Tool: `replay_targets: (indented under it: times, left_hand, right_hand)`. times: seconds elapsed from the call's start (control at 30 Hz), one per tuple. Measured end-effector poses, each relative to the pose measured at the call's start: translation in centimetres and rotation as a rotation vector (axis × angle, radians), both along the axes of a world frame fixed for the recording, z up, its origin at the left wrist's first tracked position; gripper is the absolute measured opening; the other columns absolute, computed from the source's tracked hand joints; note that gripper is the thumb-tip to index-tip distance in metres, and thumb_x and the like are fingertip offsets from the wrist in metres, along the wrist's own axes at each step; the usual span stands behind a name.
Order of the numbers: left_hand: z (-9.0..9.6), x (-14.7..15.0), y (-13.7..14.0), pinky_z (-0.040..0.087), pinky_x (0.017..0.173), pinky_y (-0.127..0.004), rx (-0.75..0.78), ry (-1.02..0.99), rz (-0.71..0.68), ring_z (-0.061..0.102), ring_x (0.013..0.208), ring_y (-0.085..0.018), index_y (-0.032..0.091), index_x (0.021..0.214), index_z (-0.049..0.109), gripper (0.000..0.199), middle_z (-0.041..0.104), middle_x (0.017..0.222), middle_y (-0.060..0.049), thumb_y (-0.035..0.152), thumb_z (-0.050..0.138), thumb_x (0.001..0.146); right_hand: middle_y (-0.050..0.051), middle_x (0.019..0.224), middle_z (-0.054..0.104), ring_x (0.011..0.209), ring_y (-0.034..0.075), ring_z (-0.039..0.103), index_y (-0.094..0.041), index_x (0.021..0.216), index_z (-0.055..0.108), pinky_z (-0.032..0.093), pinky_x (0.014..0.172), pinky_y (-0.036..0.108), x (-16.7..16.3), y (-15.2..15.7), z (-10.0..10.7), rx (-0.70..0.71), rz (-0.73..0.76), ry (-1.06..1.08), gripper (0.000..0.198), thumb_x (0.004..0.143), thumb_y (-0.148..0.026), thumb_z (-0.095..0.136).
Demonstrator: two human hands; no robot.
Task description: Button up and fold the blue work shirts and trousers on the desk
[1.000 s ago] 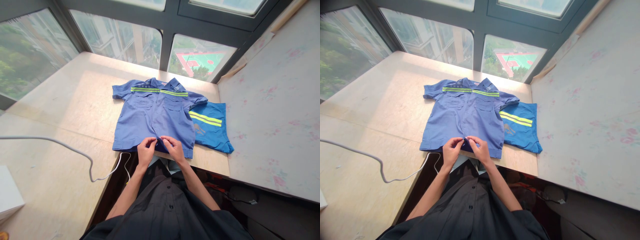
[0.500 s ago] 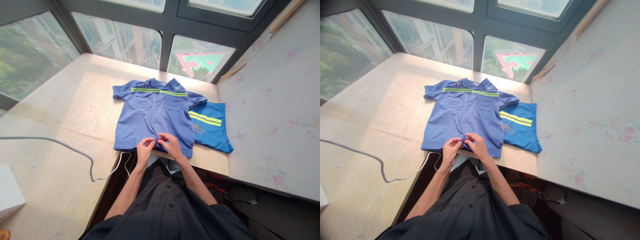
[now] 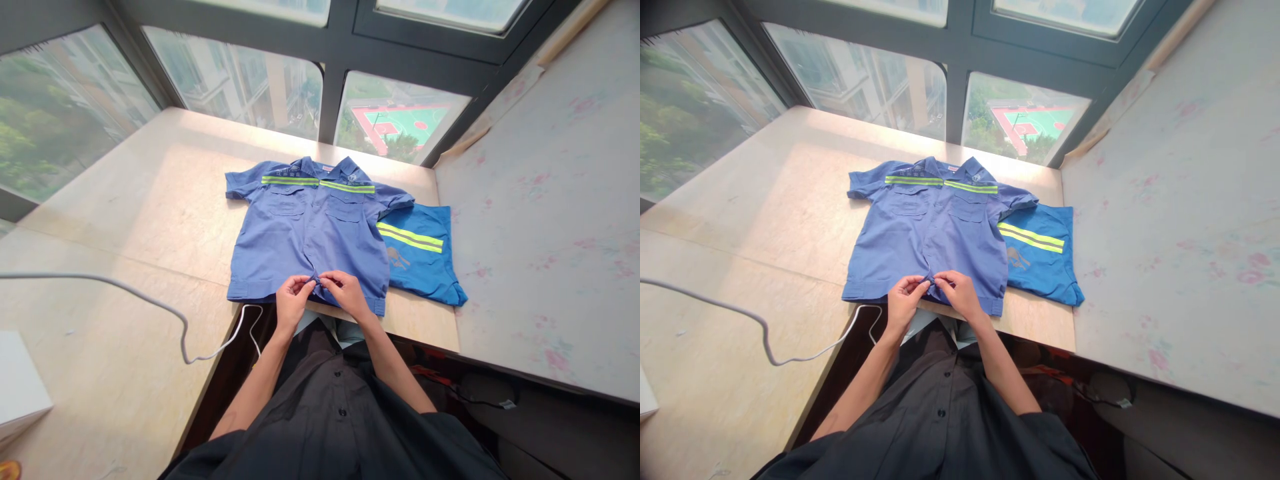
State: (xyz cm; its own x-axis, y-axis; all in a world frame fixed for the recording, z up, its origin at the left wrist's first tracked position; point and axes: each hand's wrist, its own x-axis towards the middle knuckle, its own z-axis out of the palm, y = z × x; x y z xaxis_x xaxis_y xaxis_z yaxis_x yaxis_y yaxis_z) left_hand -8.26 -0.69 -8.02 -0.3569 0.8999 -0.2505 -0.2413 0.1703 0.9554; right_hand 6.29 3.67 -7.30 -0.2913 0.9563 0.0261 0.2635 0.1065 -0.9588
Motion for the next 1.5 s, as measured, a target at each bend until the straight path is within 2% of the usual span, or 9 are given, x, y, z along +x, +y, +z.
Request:
replay_targets:
  times: [0.1, 0.4, 0.67, 0.87, 1.0, 1.2, 1.37, 1.43, 1.5]
  left_hand:
    - [-0.4, -0.1, -0.1, 0.052, 0.073, -0.026, 0.022, -0.005, 0.0, 0.066, 0.071, -0.014, 0.015, 0.083, 0.068, 0.024, 0.071, 0.075, -0.002, 0.029, 0.079, 0.068]
    - [-1.0, -0.2, -0.5, 0.051, 0.073, -0.026, 0.033, 0.071, -0.005, 0.065, 0.073, -0.014, 0.016, 0.083, 0.066, 0.018, 0.07, 0.077, -0.002, 0.029, 0.074, 0.073]
    - [0.2, 0.0, -0.9, 0.05, 0.073, -0.026, 0.001, 0.387, -0.111, 0.064, 0.073, -0.015, 0.018, 0.084, 0.068, 0.023, 0.071, 0.08, -0.002, 0.04, 0.071, 0.079]
    - [0.5, 0.0, -1.3, 0.049, 0.069, -0.027, -0.055, 0.393, -0.128, 0.066, 0.067, -0.016, 0.019, 0.078, 0.065, 0.02, 0.07, 0.071, -0.001, 0.038, 0.065, 0.082]
    - [0.4, 0.1, -1.4, 0.051, 0.069, -0.027, -0.066, 0.408, -0.114, 0.069, 0.067, -0.017, 0.019, 0.078, 0.066, 0.02, 0.071, 0.071, -0.001, 0.039, 0.066, 0.082]
    - [0.1, 0.5, -1.3, 0.052, 0.064, -0.026, -0.07, 0.312, -0.102, 0.071, 0.064, -0.018, 0.019, 0.077, 0.065, 0.022, 0.071, 0.069, 0.0, 0.04, 0.067, 0.08]
    - [0.4, 0.8, -1.6, 0.052, 0.06, -0.025, -0.083, 0.299, -0.101, 0.072, 0.064, -0.019, 0.019, 0.075, 0.062, 0.023, 0.071, 0.069, 0.0, 0.042, 0.067, 0.079]
    - [0.2, 0.3, -2.0, 0.052, 0.057, -0.025, -0.101, 0.328, -0.078, 0.073, 0.065, -0.02, 0.02, 0.074, 0.059, 0.023, 0.069, 0.066, 0.001, 0.042, 0.066, 0.08]
    - [-0.2, -0.7, -2.6, 0.051, 0.054, -0.024, -0.139, 0.353, -0.024, 0.074, 0.067, -0.021, 0.021, 0.072, 0.055, 0.025, 0.067, 0.062, 0.001, 0.042, 0.065, 0.08]
  right_hand:
    - [0.004, 0.086, 0.075, 0.078, 0.018, 0.067, -0.021, 0.089, 0.074, 0.05, 0.074, 0.029, 0.2, 0.1, 0.0, 0.013, 0.052, -0.071, 0.016, 0.089, -0.028, 0.06]
    - [0.004, 0.082, 0.07, 0.078, 0.017, 0.062, -0.02, 0.084, 0.069, 0.045, 0.071, 0.027, -0.3, 0.1, 0.6, 0.191, 0.145, -0.295, 0.015, 0.093, -0.026, 0.058]
    - [0.003, 0.083, 0.073, 0.078, 0.017, 0.064, -0.02, 0.081, 0.071, 0.045, 0.072, 0.027, 0.2, 0.8, 1.2, 0.171, 0.167, -0.298, 0.018, 0.091, -0.023, 0.056]
    - [0.003, 0.078, 0.071, 0.075, 0.017, 0.062, -0.02, 0.077, 0.07, 0.044, 0.072, 0.028, 0.0, 0.7, 1.1, 0.146, 0.136, -0.273, 0.018, 0.088, -0.025, 0.056]
    - [0.001, 0.072, 0.068, 0.071, 0.016, 0.058, -0.019, 0.073, 0.068, 0.042, 0.07, 0.027, 0.2, 0.9, 1.2, 0.061, 0.135, -0.212, 0.019, 0.085, -0.029, 0.057]
    - [-0.003, 0.058, 0.056, 0.058, 0.013, 0.05, -0.019, 0.067, 0.065, 0.04, 0.057, 0.025, 0.8, 1.5, 1.4, -0.225, 0.164, -0.051, 0.021, 0.077, -0.037, 0.061]
    - [0.001, 0.058, 0.057, 0.053, 0.014, 0.047, -0.02, 0.066, 0.065, 0.035, 0.046, 0.026, 0.5, 1.5, 1.0, -0.359, 0.163, 0.037, 0.016, 0.072, -0.035, 0.065]
    - [0.001, 0.056, 0.056, 0.048, 0.013, 0.043, -0.021, 0.064, 0.062, 0.03, 0.042, 0.026, 1.0, 2.0, 0.8, -0.416, 0.066, 0.112, 0.015, 0.069, -0.034, 0.067]
    - [-0.001, 0.054, 0.05, 0.044, 0.01, 0.036, -0.022, 0.062, 0.056, 0.023, 0.037, 0.023, 2.1, 2.9, 0.8, -0.457, -0.119, 0.221, 0.018, 0.068, -0.036, 0.066]
